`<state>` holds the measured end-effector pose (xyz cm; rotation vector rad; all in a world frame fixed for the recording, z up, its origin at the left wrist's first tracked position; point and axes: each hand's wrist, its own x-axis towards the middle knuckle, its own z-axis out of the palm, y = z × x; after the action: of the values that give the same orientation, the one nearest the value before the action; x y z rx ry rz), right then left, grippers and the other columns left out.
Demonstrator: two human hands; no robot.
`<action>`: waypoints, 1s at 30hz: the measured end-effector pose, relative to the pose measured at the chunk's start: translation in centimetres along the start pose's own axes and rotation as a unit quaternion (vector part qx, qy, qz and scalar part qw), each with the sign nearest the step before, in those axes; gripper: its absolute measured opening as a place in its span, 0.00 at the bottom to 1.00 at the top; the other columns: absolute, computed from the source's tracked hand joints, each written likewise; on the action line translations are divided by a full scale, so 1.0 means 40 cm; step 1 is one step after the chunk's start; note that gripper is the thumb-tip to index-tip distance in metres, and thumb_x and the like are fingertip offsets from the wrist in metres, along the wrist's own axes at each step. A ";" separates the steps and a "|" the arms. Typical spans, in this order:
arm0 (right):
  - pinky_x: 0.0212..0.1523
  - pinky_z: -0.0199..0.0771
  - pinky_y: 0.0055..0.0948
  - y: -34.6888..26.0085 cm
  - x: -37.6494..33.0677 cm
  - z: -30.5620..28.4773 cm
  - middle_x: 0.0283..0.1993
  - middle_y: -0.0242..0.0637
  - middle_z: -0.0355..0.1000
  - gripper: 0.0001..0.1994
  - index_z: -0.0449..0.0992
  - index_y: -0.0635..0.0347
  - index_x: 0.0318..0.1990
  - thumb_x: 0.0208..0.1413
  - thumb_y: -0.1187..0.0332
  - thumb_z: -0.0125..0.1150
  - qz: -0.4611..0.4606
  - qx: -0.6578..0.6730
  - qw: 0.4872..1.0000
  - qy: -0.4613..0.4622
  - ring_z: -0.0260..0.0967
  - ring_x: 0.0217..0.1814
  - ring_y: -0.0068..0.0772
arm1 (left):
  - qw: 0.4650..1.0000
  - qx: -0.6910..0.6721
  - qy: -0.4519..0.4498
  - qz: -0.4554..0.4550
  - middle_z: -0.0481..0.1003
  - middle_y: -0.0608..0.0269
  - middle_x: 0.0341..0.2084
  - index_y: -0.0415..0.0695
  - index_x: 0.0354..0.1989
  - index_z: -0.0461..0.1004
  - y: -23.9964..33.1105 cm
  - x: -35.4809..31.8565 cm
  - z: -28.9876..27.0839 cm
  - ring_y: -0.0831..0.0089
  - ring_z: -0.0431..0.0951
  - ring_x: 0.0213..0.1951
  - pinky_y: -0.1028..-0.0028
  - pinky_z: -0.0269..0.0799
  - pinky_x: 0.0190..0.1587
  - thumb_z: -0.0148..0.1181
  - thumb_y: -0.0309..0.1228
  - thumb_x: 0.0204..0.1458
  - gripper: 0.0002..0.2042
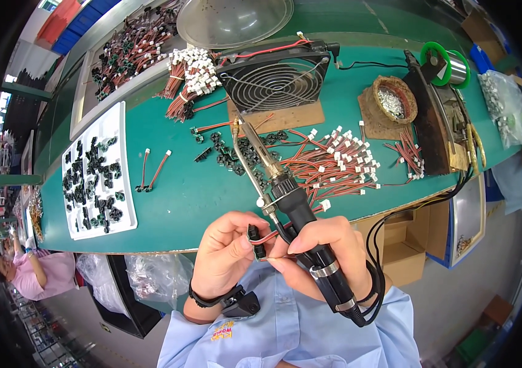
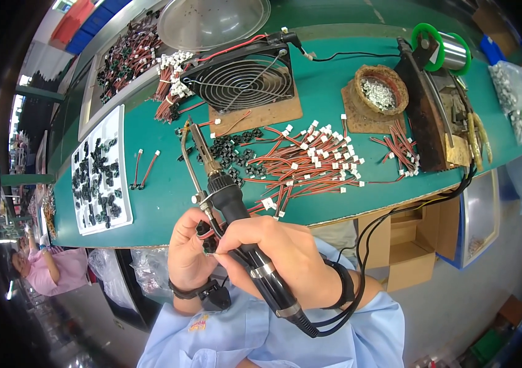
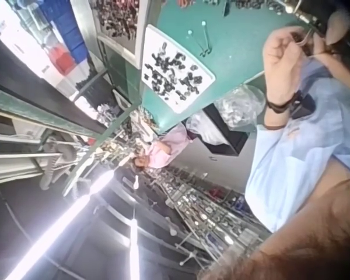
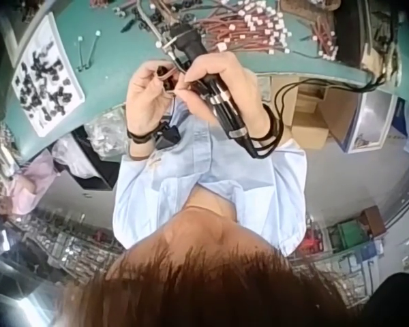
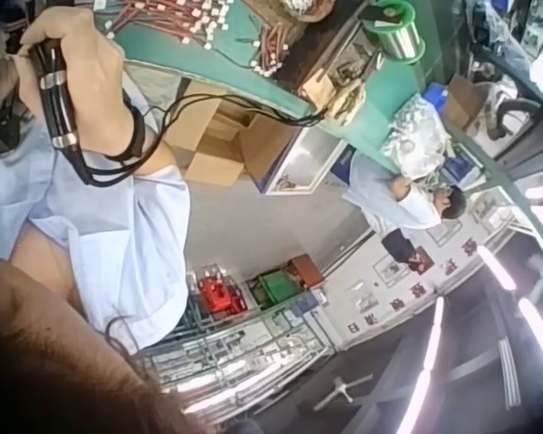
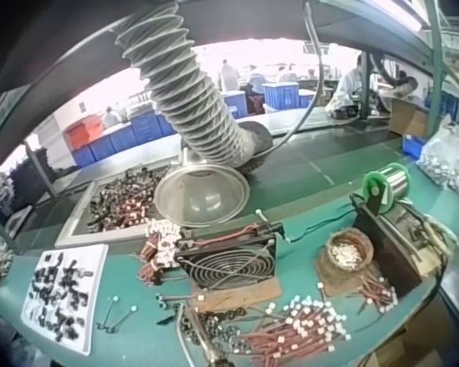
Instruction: Solder wires onto electronic components at a workbench.
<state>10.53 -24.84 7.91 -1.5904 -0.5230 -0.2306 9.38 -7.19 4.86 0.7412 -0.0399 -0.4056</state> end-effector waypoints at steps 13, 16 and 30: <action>0.28 0.75 0.24 -0.003 -0.005 0.000 0.29 0.38 0.72 0.20 0.63 0.60 0.38 0.40 0.81 0.69 -0.012 -0.009 1.000 0.008 0.77 0.31 0.30 | 0.998 0.043 0.017 0.043 0.72 0.56 0.40 0.36 0.44 0.68 -0.002 0.002 0.009 0.68 0.73 0.39 0.69 0.68 0.42 0.56 0.29 0.55 0.12; 0.27 0.75 0.24 -0.002 -0.006 0.002 0.29 0.37 0.71 0.20 0.63 0.60 0.38 0.39 0.80 0.69 -0.015 -0.012 1.000 0.012 0.77 0.31 0.30 | 0.997 0.045 0.019 0.053 0.72 0.56 0.39 0.36 0.44 0.68 0.000 0.002 0.012 0.67 0.73 0.39 0.69 0.69 0.41 0.57 0.28 0.54 0.12; 0.26 0.74 0.23 -0.004 -0.002 0.008 0.28 0.35 0.72 0.20 0.64 0.60 0.37 0.39 0.79 0.70 -0.027 -0.012 0.999 0.020 0.76 0.29 0.30 | 0.997 0.054 0.030 0.051 0.71 0.56 0.40 0.36 0.42 0.69 -0.003 -0.003 0.004 0.69 0.72 0.40 0.70 0.67 0.44 0.59 0.29 0.53 0.12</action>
<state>10.34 -24.52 7.98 -1.5936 -0.5343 -0.3103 9.19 -7.32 4.93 0.8531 -0.0435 -0.2856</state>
